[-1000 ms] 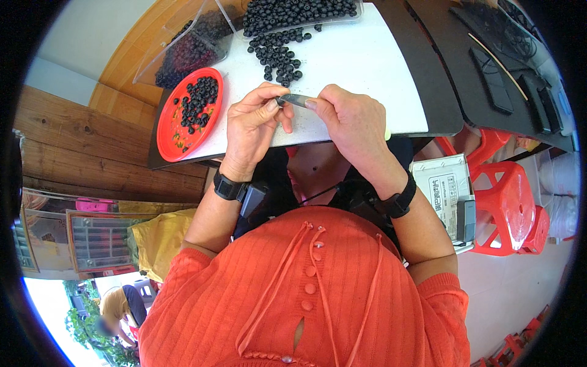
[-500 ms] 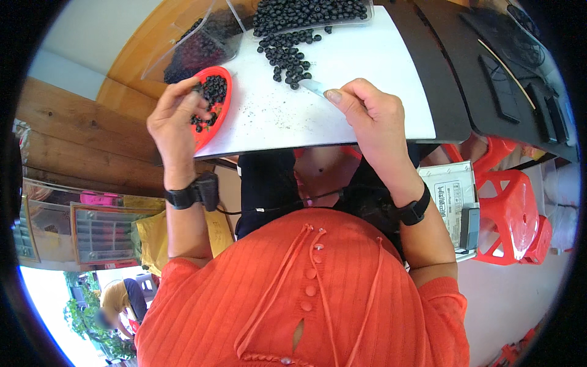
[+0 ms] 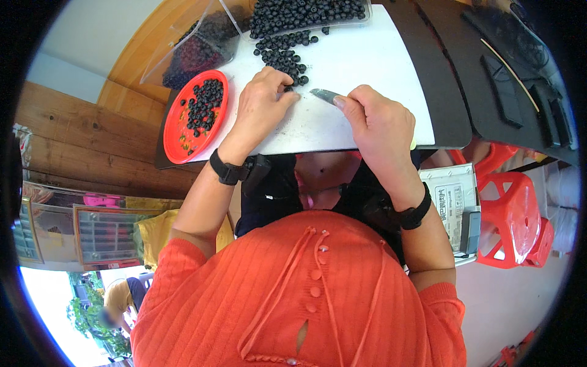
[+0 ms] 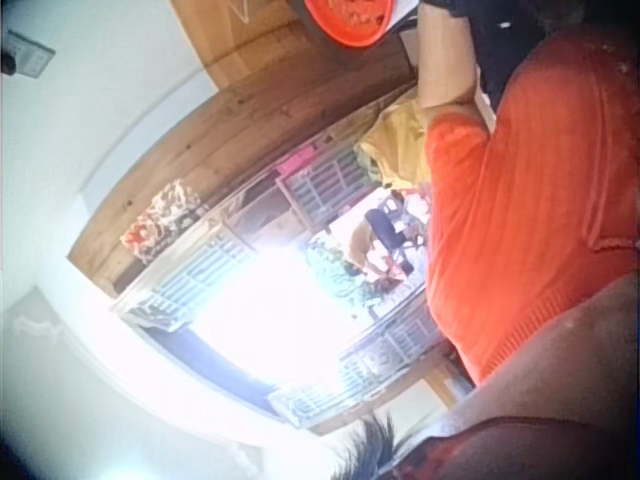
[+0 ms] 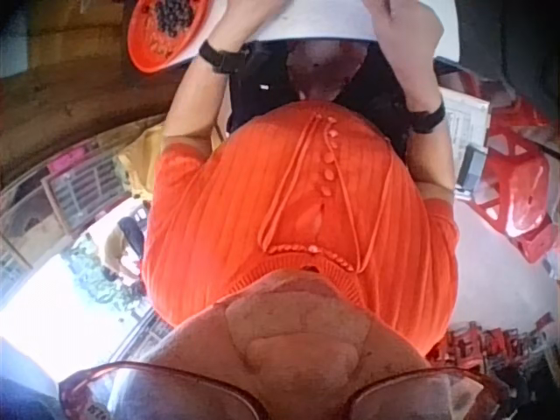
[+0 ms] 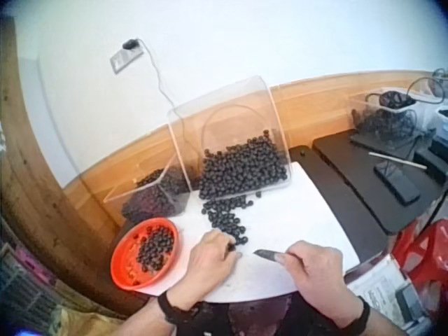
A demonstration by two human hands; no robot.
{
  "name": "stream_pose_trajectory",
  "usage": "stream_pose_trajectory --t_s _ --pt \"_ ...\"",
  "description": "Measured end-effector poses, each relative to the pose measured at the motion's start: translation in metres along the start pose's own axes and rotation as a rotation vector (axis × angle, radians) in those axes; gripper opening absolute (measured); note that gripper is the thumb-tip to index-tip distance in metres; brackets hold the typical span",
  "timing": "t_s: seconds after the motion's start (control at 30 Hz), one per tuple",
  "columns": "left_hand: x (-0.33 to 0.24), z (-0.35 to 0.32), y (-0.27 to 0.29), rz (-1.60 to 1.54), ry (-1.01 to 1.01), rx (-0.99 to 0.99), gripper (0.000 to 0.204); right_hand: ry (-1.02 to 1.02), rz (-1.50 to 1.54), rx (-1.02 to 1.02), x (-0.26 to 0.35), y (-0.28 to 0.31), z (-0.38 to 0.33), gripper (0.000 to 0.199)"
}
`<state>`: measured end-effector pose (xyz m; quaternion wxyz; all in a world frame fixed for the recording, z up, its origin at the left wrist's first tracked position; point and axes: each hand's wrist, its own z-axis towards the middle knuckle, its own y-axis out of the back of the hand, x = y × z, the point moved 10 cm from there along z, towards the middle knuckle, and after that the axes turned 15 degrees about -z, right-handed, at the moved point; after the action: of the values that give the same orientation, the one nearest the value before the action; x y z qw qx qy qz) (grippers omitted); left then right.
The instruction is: Trim and sort small black rubber or plastic parts using a small blade at a workshop table.
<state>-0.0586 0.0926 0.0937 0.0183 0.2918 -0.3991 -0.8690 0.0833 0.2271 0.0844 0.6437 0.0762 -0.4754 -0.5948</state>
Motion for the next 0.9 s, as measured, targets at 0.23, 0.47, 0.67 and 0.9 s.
stream_pose_trajectory --t_s 0.23,0.47,0.67,0.9 --pt "0.009 0.001 -0.002 -0.018 -0.033 0.056 0.008 0.061 -0.098 -0.042 0.003 0.002 0.0 0.027" --pt "-0.012 -0.021 0.019 -0.356 -0.075 0.06 0.017 0.095 -0.119 -0.052 0.004 0.0 -0.003 0.023" --pt "0.009 -0.027 0.025 -0.248 0.072 -0.121 0.011 0.082 -0.126 -0.061 0.01 0.003 -0.003 0.024" --pt "-0.005 -0.023 0.012 0.048 -0.074 -0.048 0.009 0.093 -0.124 -0.048 0.012 0.002 -0.006 0.023"
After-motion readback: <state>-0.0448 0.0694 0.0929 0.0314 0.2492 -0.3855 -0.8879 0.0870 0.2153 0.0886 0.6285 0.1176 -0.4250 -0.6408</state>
